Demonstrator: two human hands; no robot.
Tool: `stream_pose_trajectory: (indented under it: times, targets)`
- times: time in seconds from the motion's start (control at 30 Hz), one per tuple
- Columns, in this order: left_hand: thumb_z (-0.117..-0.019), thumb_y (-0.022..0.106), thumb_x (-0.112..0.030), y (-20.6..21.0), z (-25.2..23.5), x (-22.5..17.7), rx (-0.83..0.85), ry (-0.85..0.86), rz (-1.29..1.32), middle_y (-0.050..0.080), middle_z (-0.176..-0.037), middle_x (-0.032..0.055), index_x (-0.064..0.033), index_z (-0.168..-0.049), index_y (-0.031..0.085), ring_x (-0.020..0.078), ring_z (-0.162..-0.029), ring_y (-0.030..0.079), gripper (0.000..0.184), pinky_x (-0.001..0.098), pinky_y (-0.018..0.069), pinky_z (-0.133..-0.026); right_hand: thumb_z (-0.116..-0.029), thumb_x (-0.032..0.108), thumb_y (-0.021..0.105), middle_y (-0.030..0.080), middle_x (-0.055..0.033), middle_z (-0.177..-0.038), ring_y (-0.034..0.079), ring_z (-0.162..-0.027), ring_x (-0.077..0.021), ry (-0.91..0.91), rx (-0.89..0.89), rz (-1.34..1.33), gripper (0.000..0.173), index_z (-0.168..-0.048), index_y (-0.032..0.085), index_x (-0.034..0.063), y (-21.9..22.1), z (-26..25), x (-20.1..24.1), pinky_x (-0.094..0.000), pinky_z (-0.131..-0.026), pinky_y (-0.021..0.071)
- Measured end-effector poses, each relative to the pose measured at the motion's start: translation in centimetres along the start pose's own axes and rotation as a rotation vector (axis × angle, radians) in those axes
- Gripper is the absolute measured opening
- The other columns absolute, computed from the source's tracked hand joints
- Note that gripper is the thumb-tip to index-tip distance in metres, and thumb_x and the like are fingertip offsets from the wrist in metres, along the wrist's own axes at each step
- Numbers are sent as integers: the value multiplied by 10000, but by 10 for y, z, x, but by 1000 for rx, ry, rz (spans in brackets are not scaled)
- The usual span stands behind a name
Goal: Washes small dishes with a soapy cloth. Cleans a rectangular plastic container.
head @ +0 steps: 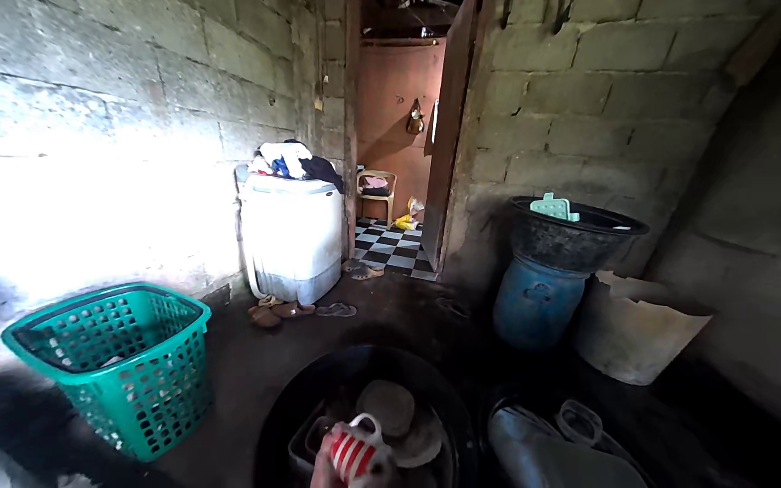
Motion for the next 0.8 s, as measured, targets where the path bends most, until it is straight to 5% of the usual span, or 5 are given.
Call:
stream_pose_trajectory:
  times: [0.13,0.3,0.47,0.6,0.8]
  targets:
    - [-1072,180,-289,5,4,-6,-42,53,-14,710,-745,-6,-153,-921,604,103,-691,705,470,305,606,-628,-1011,3,515,561,-52,-885,558,-756,-113,259,-189,-619,134,-1141,545,7,-1,-3,-33,-297,-698,512]
    - [-1086,250,-320,5,-1,4,88,-145,-49,732,-807,33,-136,-883,660,138,-775,718,493,329,611,-724,-914,129,712,620,-324,-1325,566,-1320,-396,-319,-60,553,521,-1295,567,-195,-7,-4,-2,-502,-1180,375]
    - [-1043,358,-205,-4,-3,2,83,-208,-146,723,-808,69,-84,-1003,625,169,-741,720,296,351,617,-685,-1018,173,602,579,-313,-1405,452,-1408,-491,-334,449,1093,407,-1317,619,-103,13,2,-11,-680,-1226,139]
    - [-1028,400,-239,5,1,-7,169,-92,-87,752,-859,40,-107,-1021,664,131,-803,735,294,315,624,-737,-925,143,720,697,-272,-1080,676,-1031,-335,-144,258,450,361,-1143,658,-139,-2,2,-1,-483,-980,512]
    - [-1032,379,-245,9,3,-2,103,-23,-90,730,-855,33,-92,-1119,588,123,-785,722,273,312,621,-708,-1015,21,528,594,-17,-835,573,-686,-79,292,-150,-620,110,-1118,538,60,-8,-5,-33,-262,-634,519]
Point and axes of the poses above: each hand's wrist, its own z-axis away from the middle knuckle, its own y-axis out of the palm, x = y × z, the point moved 10 cm from there along -z, towards the middle knuckle
